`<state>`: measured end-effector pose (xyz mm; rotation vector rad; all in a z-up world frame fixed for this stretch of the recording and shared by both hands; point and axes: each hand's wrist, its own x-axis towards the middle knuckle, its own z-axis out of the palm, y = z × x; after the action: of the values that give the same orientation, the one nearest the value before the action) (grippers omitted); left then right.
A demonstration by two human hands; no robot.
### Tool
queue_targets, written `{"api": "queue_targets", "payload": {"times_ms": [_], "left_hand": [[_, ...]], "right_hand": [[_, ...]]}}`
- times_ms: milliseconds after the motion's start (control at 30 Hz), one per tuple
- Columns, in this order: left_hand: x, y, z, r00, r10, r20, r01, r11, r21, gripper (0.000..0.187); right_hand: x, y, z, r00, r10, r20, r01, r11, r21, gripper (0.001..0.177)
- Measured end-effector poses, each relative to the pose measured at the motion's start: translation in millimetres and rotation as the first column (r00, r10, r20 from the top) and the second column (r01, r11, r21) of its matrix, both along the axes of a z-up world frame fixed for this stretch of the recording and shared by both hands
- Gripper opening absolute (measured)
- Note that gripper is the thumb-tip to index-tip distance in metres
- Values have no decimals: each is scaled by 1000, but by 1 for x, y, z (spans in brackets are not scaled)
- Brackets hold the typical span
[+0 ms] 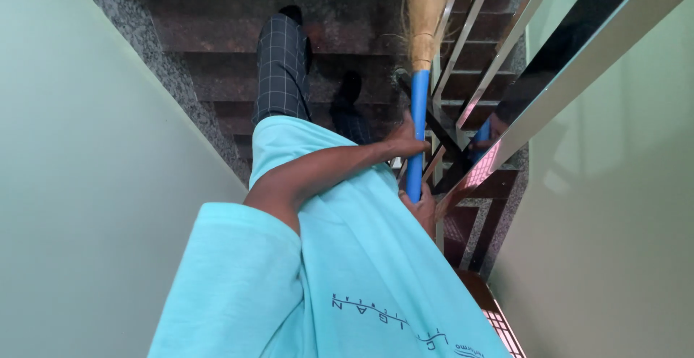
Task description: The person sweeps the stairs with a broom, moving from the top steps down to the bottom landing.
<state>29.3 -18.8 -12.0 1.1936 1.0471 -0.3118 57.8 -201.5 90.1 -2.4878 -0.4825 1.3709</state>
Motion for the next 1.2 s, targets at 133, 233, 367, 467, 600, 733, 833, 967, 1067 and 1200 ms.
{"api": "queue_targets", "payload": {"times_ms": [133,233,367,467,600,733,833,967,1067,1200], "left_hand": [[1,-8,-8,999,-34,9,34,998,-43,125],[-9,-2,-7,1000,3,7,-3,996,-85,124],[-6,-4,-4,999,37,12,-38,999,31,129],[-3,-14,-2,997,76,-19,-75,997,35,126],[-2,-23,-10,980,188,58,-190,981,36,123],[-6,-23,-25,971,216,104,-227,968,107,123],[-16,-23,-37,984,120,131,-127,991,43,126],[-26,-45,-102,961,129,244,-184,959,217,127],[-31,-70,-153,899,223,377,-361,864,350,129],[-59,-80,-170,936,267,230,-333,883,330,124]], "right_hand": [[-6,-17,-12,1000,-17,0,17,998,-60,57],[-3,-20,-23,997,-11,-70,13,1000,20,52],[-3,-22,-30,978,-108,-180,135,980,149,43],[6,-22,-23,977,-58,-206,91,983,157,30],[16,-10,-20,984,64,-164,-23,970,243,26],[7,-9,-31,983,55,-173,-13,971,239,22],[-13,-10,-37,991,34,-127,-1,969,248,25],[-46,-18,-81,964,-193,-183,222,963,155,23],[-65,-39,-114,982,-116,-152,154,950,270,20],[-83,-38,-125,968,-69,-242,134,956,260,21]]}}
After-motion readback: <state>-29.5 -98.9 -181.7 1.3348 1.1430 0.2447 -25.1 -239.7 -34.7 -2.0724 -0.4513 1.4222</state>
